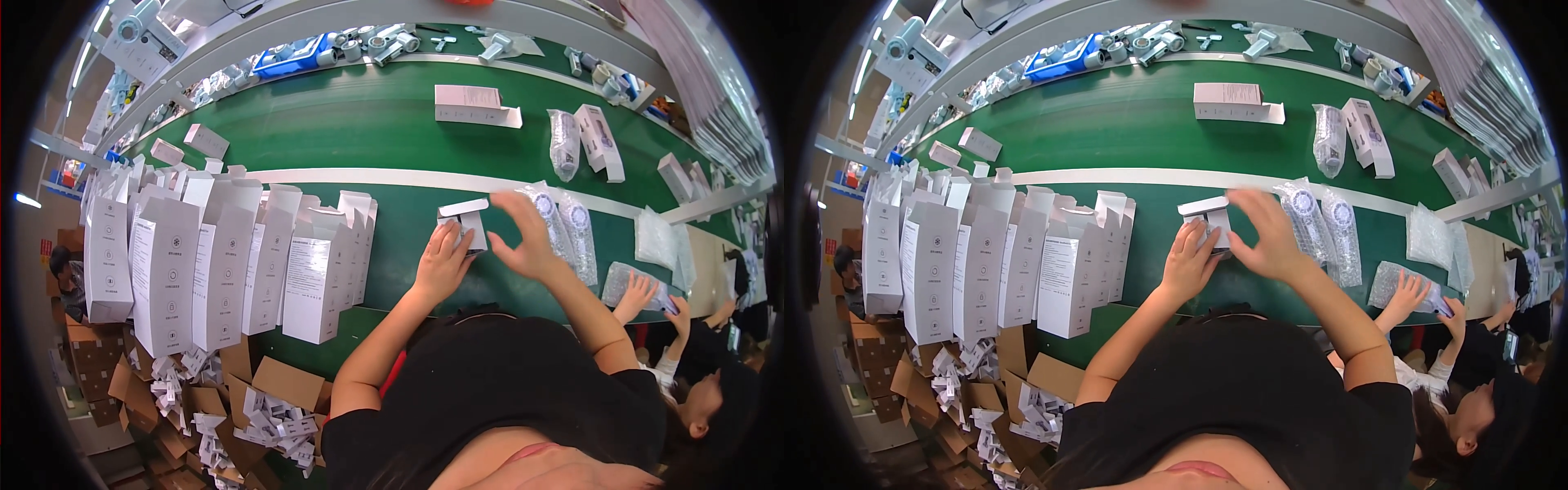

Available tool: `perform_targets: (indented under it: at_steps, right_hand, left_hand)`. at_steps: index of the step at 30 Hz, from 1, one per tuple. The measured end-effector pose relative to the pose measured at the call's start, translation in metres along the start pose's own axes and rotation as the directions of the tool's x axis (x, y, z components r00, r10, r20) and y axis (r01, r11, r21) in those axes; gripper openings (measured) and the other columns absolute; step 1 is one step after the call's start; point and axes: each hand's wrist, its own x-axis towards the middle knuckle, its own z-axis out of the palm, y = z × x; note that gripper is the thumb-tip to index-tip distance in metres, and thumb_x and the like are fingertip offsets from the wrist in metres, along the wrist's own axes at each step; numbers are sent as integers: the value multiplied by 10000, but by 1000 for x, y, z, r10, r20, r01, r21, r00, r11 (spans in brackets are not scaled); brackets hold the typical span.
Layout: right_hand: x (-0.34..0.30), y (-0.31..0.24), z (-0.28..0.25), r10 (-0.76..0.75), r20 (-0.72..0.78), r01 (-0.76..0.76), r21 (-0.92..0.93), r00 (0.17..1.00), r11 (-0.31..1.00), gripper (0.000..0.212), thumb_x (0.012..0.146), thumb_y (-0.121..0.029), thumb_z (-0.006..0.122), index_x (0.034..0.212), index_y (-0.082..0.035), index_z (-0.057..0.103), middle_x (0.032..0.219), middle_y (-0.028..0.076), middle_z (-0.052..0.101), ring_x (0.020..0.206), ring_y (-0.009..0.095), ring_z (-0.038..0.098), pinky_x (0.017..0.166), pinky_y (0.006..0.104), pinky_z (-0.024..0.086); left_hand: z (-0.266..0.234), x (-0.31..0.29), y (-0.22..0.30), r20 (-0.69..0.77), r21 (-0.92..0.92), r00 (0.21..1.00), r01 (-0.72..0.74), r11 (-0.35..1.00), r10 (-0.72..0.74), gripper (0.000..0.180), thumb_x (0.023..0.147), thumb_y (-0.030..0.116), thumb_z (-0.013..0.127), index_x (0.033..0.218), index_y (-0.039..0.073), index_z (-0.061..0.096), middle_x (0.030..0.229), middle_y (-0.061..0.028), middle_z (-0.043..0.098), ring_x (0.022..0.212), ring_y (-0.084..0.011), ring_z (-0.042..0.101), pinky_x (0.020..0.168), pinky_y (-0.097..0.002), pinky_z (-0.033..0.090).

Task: The person packages product components into individual white boxes by hand, placing a plastic sleeve, a product component, and an instruction manual into each box, then sealing the box with adhesive tape.

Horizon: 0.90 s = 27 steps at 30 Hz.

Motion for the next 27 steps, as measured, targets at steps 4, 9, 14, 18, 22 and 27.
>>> perform_targets:
  at_steps: [4,9,14,18,22,27]
  right_hand:
    - [7,11,9,-29,124,35,-46,992,998,409,693,-118,600,1086,-33,525,1205,141,478,1078,297,470,876,361,390]
    - [-18,25,26,-140,401,195,-100,905,976,440,726,-162,602,1138,-46,500,1250,157,434,1114,328,439,916,413,359]
    - [-12,33,28,-135,574,273,-161,808,948,462,785,-230,564,1202,-61,461,1278,175,391,1126,344,406,937,458,309]
    - [11,34,36,-263,577,463,-230,773,856,511,810,-281,532,1254,-61,407,1314,192,336,1114,331,386,938,438,289]
    - [15,37,32,-178,719,383,-131,671,914,555,814,-321,521,1280,-57,376,1337,208,303,1119,335,369,939,445,276]
    - [12,33,35,-196,729,471,-192,656,861,582,799,-331,537,1278,-43,376,1352,223,284,1135,350,361,937,442,277]
  left_hand:
    - [5,-1,-4,-60,-93,998,13,996,-18,567,682,156,674,1193,43,456,1225,-155,403,1160,-325,382,979,-397,340]
    - [21,-11,-10,-398,-227,871,212,950,-289,815,585,180,768,1260,25,339,1230,-163,404,1161,-354,371,971,-402,335]
    - [26,-3,-30,-53,-483,910,337,808,-411,920,530,190,803,1276,18,294,1202,-171,421,1092,-323,450,923,-379,389]
    - [27,-8,-37,132,-576,914,385,721,-383,911,531,175,806,1270,6,301,1204,-174,421,1085,-306,464,910,-369,401]
    - [26,-11,-33,158,-560,901,419,715,-405,917,531,174,808,1272,-1,297,1205,-171,422,1090,-287,468,903,-355,409]
    - [28,-13,-37,146,-500,918,390,773,-369,966,524,167,822,1296,0,265,1260,-180,394,1102,-296,462,914,-362,405]
